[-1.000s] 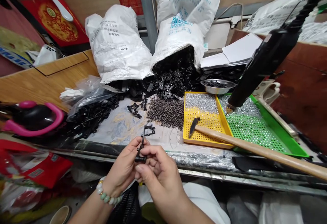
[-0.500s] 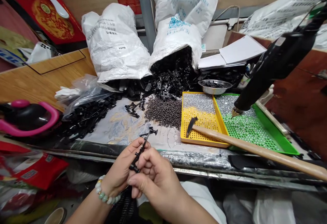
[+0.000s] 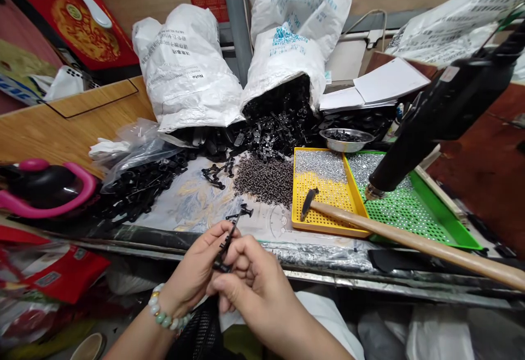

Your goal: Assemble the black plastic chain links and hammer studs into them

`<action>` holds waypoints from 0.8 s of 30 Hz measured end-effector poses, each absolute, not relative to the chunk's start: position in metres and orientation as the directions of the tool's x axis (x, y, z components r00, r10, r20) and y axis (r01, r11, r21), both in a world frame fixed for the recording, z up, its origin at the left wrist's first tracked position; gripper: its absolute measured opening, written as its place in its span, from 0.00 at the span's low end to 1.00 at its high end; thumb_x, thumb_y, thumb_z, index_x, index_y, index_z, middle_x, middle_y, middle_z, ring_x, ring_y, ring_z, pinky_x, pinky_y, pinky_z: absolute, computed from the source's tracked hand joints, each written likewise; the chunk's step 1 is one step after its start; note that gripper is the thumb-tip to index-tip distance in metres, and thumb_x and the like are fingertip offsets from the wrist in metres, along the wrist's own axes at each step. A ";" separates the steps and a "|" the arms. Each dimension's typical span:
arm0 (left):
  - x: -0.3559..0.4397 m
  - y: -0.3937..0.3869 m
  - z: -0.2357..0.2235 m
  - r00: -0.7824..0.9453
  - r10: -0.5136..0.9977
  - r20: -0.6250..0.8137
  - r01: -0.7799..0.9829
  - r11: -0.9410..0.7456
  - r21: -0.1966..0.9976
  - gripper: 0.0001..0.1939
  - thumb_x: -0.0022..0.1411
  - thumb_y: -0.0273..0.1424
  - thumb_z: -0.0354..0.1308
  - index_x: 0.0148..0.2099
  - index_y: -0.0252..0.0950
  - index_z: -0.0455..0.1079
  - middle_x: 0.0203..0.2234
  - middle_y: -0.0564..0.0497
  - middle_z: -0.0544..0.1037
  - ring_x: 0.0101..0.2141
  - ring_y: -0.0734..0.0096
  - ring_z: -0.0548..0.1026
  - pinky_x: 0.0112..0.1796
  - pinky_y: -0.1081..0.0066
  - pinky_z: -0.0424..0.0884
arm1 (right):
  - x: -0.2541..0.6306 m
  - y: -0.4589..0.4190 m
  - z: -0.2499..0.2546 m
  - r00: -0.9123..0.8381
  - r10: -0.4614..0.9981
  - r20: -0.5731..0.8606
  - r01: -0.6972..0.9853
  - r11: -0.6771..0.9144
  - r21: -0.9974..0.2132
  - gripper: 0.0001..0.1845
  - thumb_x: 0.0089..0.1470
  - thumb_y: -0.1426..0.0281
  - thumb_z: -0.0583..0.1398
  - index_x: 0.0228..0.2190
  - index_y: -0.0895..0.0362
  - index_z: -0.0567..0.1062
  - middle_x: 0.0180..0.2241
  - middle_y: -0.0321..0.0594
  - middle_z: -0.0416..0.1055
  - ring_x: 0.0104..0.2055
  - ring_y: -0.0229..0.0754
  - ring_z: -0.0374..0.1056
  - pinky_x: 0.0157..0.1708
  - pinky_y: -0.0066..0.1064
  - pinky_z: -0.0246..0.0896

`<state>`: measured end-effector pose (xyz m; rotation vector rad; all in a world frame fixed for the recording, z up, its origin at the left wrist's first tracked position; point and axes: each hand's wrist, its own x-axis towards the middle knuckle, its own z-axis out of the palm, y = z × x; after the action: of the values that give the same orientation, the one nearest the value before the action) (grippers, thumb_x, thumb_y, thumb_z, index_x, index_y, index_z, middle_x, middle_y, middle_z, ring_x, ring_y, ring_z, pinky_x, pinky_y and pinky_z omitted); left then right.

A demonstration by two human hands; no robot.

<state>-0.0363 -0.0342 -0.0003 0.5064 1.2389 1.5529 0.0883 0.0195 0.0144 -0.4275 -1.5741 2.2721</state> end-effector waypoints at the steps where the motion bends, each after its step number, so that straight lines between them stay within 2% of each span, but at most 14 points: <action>1: -0.041 -0.034 0.001 -0.417 0.876 -0.242 -0.376 0.076 0.924 0.06 0.57 0.34 0.54 0.35 0.37 0.67 0.27 0.53 0.68 0.26 0.75 0.64 0.30 0.77 0.60 | 0.090 0.023 0.013 -0.887 0.461 -0.030 -0.099 -0.251 -0.963 0.11 0.53 0.62 0.55 0.33 0.55 0.59 0.25 0.34 0.67 0.22 0.30 0.61 0.25 0.24 0.56; 4: -0.059 -0.036 0.012 -0.528 0.841 -0.114 -0.045 0.106 0.993 0.08 0.58 0.34 0.52 0.37 0.37 0.68 0.24 0.53 0.68 0.26 0.72 0.63 0.29 0.76 0.59 | 0.099 0.038 0.008 -0.802 0.593 0.069 -0.073 0.018 -0.997 0.08 0.58 0.64 0.50 0.38 0.54 0.59 0.29 0.37 0.68 0.26 0.32 0.61 0.28 0.26 0.58; 8: -0.073 -0.037 0.038 -0.465 0.880 0.094 0.367 0.095 0.925 0.07 0.58 0.31 0.51 0.36 0.37 0.69 0.24 0.52 0.69 0.27 0.69 0.64 0.30 0.75 0.59 | 0.108 0.063 0.012 -0.578 0.790 0.203 -0.031 0.228 -0.973 0.08 0.57 0.65 0.50 0.38 0.55 0.61 0.33 0.39 0.65 0.30 0.35 0.60 0.28 0.26 0.57; 10: -0.073 -0.035 0.048 -0.419 0.895 0.155 0.434 0.048 0.900 0.05 0.57 0.29 0.53 0.34 0.37 0.70 0.25 0.52 0.70 0.28 0.68 0.65 0.30 0.75 0.58 | 0.107 0.069 0.018 -0.599 0.767 0.228 0.024 0.303 -0.953 0.07 0.56 0.66 0.52 0.35 0.55 0.64 0.32 0.39 0.65 0.33 0.37 0.61 0.31 0.27 0.57; 12: -0.068 -0.031 0.052 -0.406 0.895 0.184 0.431 0.010 0.902 0.04 0.55 0.27 0.55 0.34 0.38 0.69 0.25 0.51 0.70 0.28 0.67 0.66 0.30 0.75 0.58 | 0.104 0.067 0.022 -0.697 0.692 0.187 0.078 0.333 -0.940 0.06 0.54 0.66 0.54 0.33 0.55 0.67 0.31 0.38 0.65 0.33 0.38 0.61 0.32 0.28 0.56; 14: -0.061 -0.026 0.051 -0.402 0.899 0.171 0.400 0.005 0.917 0.03 0.54 0.27 0.56 0.33 0.38 0.68 0.25 0.52 0.70 0.28 0.68 0.66 0.30 0.75 0.59 | 0.099 0.060 0.020 -0.751 0.648 0.128 0.106 0.309 -0.945 0.06 0.52 0.67 0.56 0.32 0.55 0.68 0.28 0.36 0.65 0.30 0.37 0.59 0.31 0.29 0.55; 16: -0.056 -0.021 0.047 -0.441 0.887 0.140 0.314 0.006 0.950 0.03 0.55 0.28 0.56 0.35 0.38 0.67 0.28 0.51 0.71 0.30 0.69 0.68 0.33 0.75 0.62 | 0.094 0.052 0.014 -0.735 0.672 0.092 0.088 0.229 -0.969 0.06 0.52 0.67 0.56 0.32 0.56 0.68 0.27 0.35 0.64 0.29 0.36 0.58 0.30 0.28 0.54; 19: -0.052 -0.019 0.037 -0.592 0.805 0.031 -0.048 -0.073 0.996 0.09 0.57 0.33 0.55 0.41 0.38 0.65 0.40 0.48 0.71 0.42 0.66 0.68 0.37 0.74 0.64 | 0.090 0.048 0.005 -0.659 0.748 0.075 -0.033 0.071 -0.997 0.06 0.51 0.66 0.56 0.31 0.56 0.67 0.28 0.35 0.63 0.30 0.36 0.59 0.31 0.27 0.55; 20: -0.051 -0.020 0.033 -0.606 0.794 -0.045 -0.205 -0.102 0.973 0.11 0.57 0.35 0.54 0.43 0.38 0.65 0.44 0.47 0.69 0.45 0.65 0.67 0.38 0.73 0.65 | 0.090 0.049 0.003 -0.642 0.764 0.067 -0.076 0.024 -0.997 0.07 0.51 0.66 0.57 0.31 0.57 0.67 0.28 0.35 0.63 0.31 0.36 0.59 0.31 0.26 0.56; 22: -0.050 -0.023 0.024 -0.519 0.834 -0.189 -0.470 -0.093 0.878 0.12 0.59 0.36 0.52 0.44 0.37 0.66 0.45 0.46 0.69 0.46 0.65 0.66 0.40 0.70 0.66 | 0.089 0.053 0.002 -0.626 0.778 0.048 -0.138 -0.050 -0.989 0.08 0.49 0.66 0.59 0.30 0.57 0.66 0.28 0.35 0.62 0.31 0.35 0.60 0.32 0.25 0.56; 24: -0.048 -0.027 0.016 -0.381 0.890 -0.250 -0.600 -0.033 0.799 0.11 0.60 0.34 0.52 0.43 0.34 0.68 0.42 0.45 0.71 0.44 0.65 0.67 0.43 0.66 0.66 | 0.088 0.056 0.003 -0.642 0.767 0.017 -0.160 -0.113 -0.981 0.09 0.47 0.66 0.60 0.29 0.57 0.65 0.26 0.33 0.61 0.29 0.34 0.59 0.30 0.24 0.55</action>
<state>-0.0485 -0.0267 0.0160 0.3864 1.0674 1.6695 0.0883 0.0560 0.0025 -0.6863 -1.5088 1.8243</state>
